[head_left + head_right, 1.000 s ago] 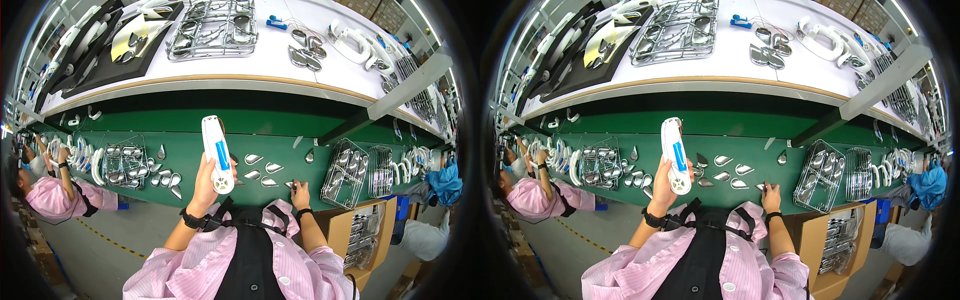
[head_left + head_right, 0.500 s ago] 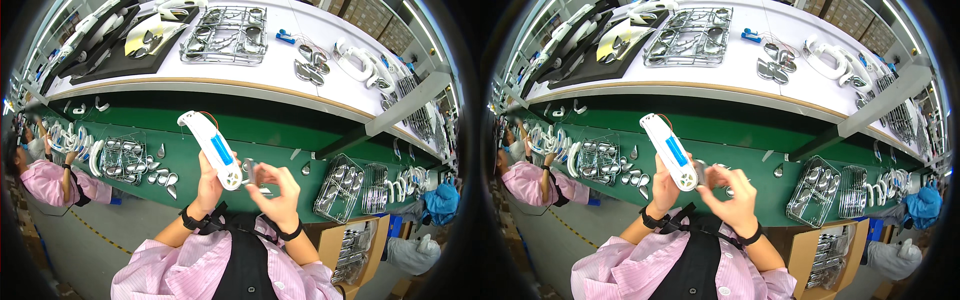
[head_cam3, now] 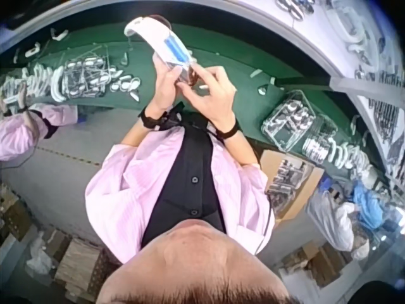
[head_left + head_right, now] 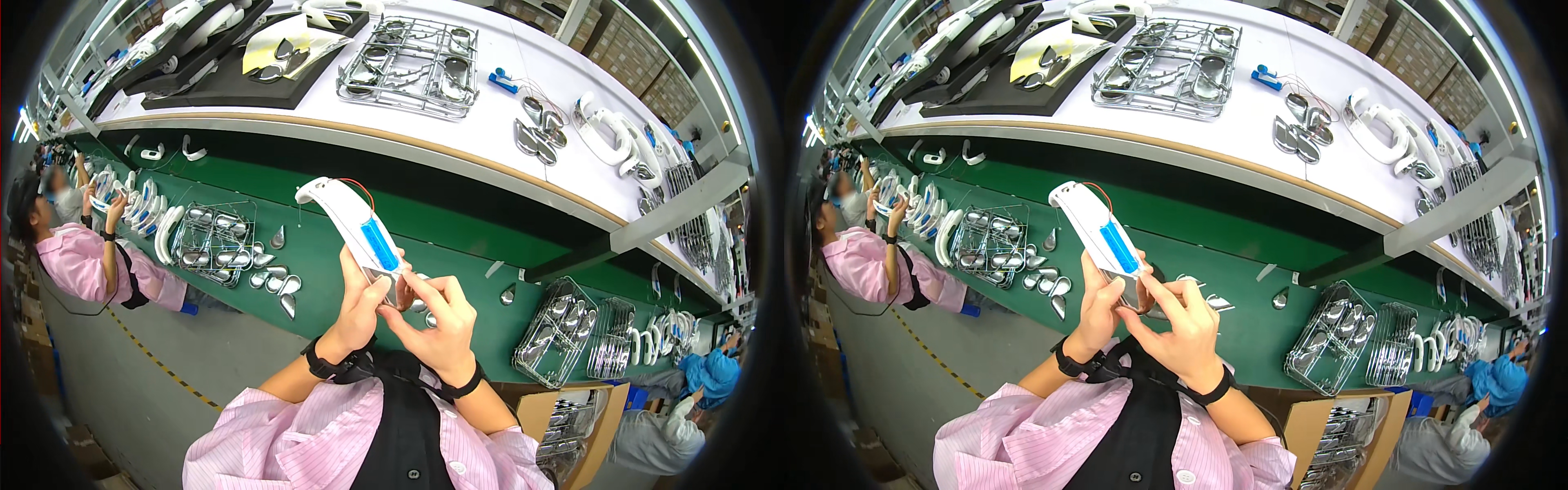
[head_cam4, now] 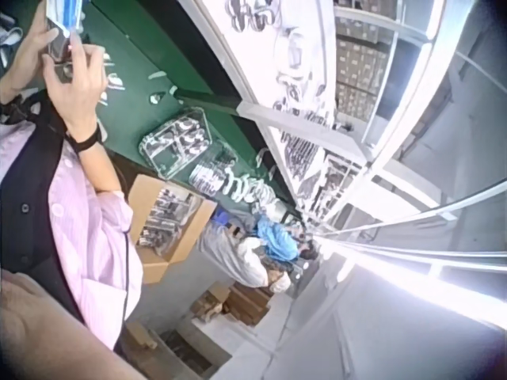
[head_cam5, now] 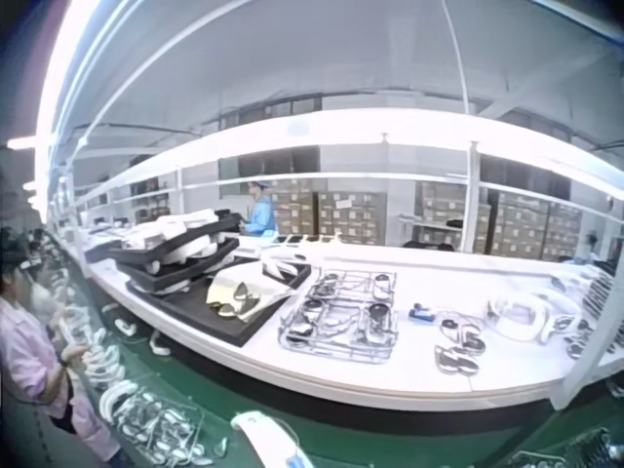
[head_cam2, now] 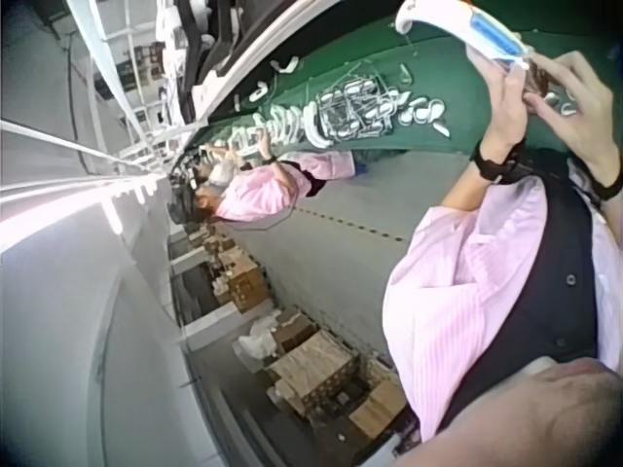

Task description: Assembling and inspecting small metallic and plastic components on a production line.

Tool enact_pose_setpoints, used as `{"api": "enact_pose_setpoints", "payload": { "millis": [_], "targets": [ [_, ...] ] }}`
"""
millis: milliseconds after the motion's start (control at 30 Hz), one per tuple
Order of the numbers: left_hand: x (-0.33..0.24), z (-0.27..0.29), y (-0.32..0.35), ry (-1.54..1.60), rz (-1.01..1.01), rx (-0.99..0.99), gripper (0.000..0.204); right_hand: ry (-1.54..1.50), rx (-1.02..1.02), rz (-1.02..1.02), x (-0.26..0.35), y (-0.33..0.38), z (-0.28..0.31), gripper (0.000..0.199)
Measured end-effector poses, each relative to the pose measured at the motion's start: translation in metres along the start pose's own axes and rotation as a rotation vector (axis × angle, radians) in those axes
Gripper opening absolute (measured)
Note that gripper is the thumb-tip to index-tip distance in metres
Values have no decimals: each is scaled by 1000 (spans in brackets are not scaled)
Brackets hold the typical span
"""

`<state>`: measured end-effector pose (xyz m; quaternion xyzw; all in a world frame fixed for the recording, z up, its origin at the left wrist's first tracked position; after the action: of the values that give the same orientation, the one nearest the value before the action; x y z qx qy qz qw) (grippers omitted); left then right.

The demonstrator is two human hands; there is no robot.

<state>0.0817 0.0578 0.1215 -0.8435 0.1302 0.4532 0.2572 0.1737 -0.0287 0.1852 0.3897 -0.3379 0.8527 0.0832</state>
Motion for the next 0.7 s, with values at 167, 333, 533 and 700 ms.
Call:
{"api": "enact_pose_setpoints", "payload": {
  "millis": [167, 333, 533, 700],
  "targets": [
    [4, -2, 1, -40, -2, -17, 57, -16, 62, -95, -4, 2, 0, 50],
    [2, -4, 1, -80, -10, -6, 51, -31, 64, -108, -5, 5, -2, 51],
    [6, 3, 3, -76, 7, -36, 48, -34, 65, -124, -6, 9, -5, 51],
    [7, 6, 4, -25, -9, -13, 53, -42, 78, -123, -9, 6, -6, 51]
  ]
}}
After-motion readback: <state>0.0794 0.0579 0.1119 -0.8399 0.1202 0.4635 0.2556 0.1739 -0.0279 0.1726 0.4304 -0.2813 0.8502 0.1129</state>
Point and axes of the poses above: each hand's wrist, its own y-axis away from the middle knuckle, its own z-axis out of the back of the hand, x = y × z, the point moved 10 cm from there along -y, towards the middle knuckle, and after that the axes turned 8 degrees about -z, right-handed, at the moved point
